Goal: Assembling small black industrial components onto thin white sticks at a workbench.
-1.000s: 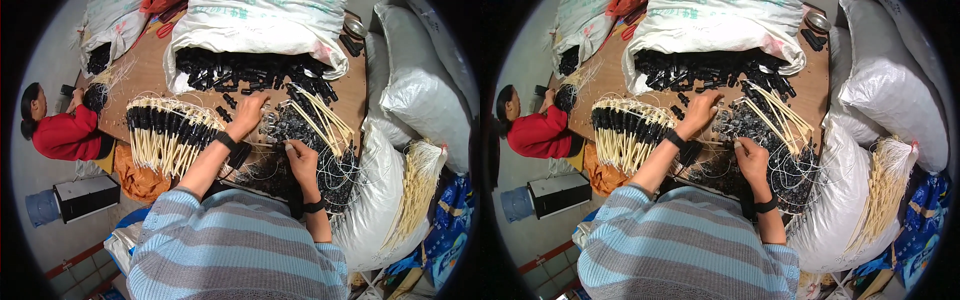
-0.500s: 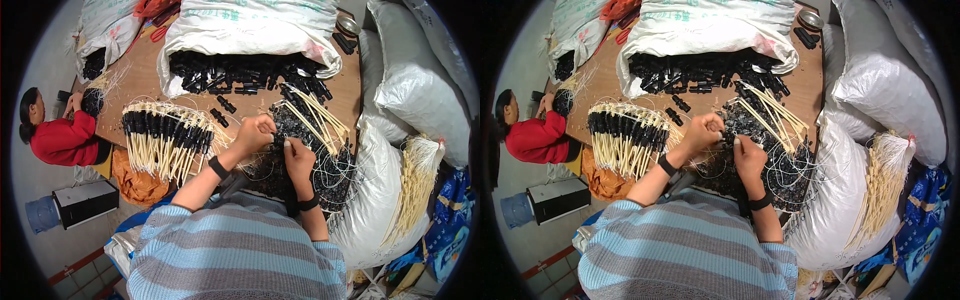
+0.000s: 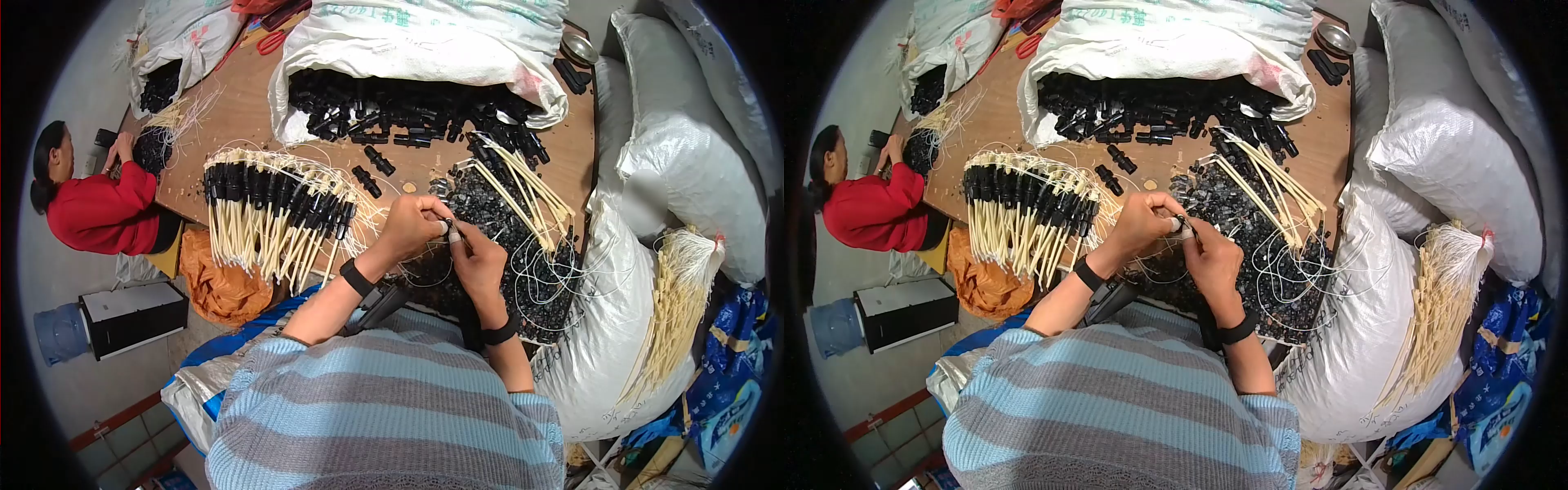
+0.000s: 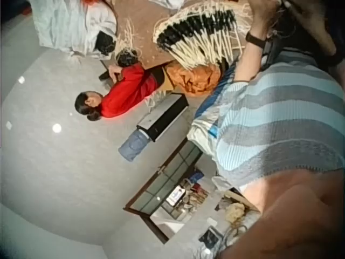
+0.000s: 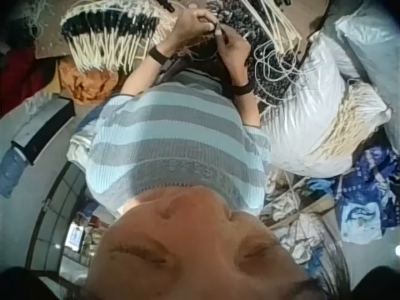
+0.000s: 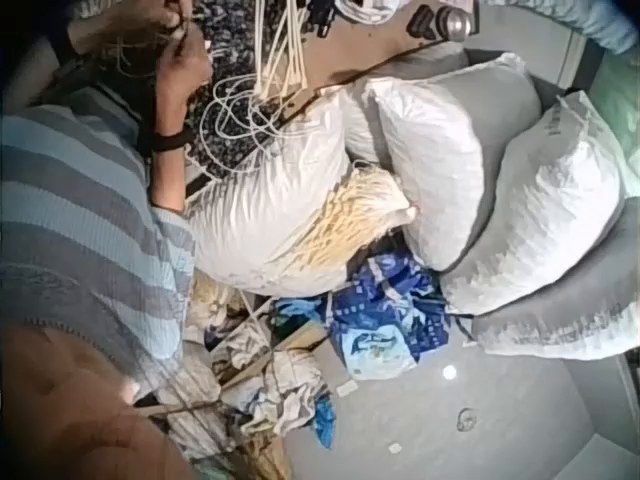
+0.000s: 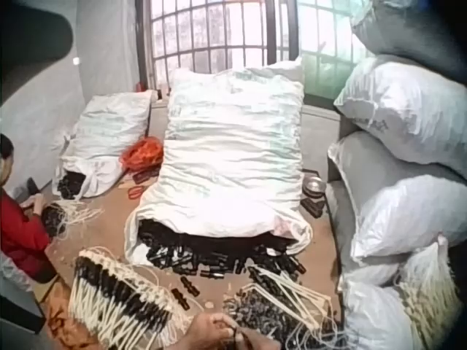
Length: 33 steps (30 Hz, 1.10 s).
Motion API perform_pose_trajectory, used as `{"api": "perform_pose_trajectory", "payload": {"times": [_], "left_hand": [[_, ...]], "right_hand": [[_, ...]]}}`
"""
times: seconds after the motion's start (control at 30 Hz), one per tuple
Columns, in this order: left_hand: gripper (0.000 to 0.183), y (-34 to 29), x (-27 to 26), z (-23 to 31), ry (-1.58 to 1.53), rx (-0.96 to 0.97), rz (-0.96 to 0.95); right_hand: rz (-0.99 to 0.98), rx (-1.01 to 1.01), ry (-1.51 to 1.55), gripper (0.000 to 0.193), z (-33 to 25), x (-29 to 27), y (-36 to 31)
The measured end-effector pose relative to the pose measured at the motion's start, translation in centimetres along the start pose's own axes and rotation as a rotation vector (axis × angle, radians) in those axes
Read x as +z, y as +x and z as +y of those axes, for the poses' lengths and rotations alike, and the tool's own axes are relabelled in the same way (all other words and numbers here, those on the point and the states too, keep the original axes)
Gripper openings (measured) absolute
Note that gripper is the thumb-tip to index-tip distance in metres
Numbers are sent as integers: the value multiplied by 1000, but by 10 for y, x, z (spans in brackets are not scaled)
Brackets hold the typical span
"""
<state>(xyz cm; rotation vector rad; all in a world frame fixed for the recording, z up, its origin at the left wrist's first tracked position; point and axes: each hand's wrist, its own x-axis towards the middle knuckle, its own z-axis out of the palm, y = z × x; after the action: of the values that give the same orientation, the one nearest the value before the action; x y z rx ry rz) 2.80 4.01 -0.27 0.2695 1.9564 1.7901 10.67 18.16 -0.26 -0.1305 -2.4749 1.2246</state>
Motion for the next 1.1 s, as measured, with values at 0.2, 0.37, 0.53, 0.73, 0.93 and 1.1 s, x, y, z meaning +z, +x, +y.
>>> {"api": "perform_pose_trajectory", "payload": {"times": [0.2,0.37,0.53,0.73,0.93,1.1], "left_hand": [[22,0,-6,-1,584,245,192],[41,-6,-14,27,647,585,-65],[37,-3,-18,17,638,440,-132],[34,-18,-18,17,779,382,-62],[25,-38,-13,19,840,515,54],[25,-52,-58,7,840,700,293]], "right_hand": [[10,38,-281,18,1,-3,5],[-476,747,983,21,11,-35,17],[-277,361,438,28,-5,-32,8],[-217,-175,-29,34,-9,-22,7],[-399,376,312,14,-15,-7,21],[-315,28,140,20,-42,2,21]]}}
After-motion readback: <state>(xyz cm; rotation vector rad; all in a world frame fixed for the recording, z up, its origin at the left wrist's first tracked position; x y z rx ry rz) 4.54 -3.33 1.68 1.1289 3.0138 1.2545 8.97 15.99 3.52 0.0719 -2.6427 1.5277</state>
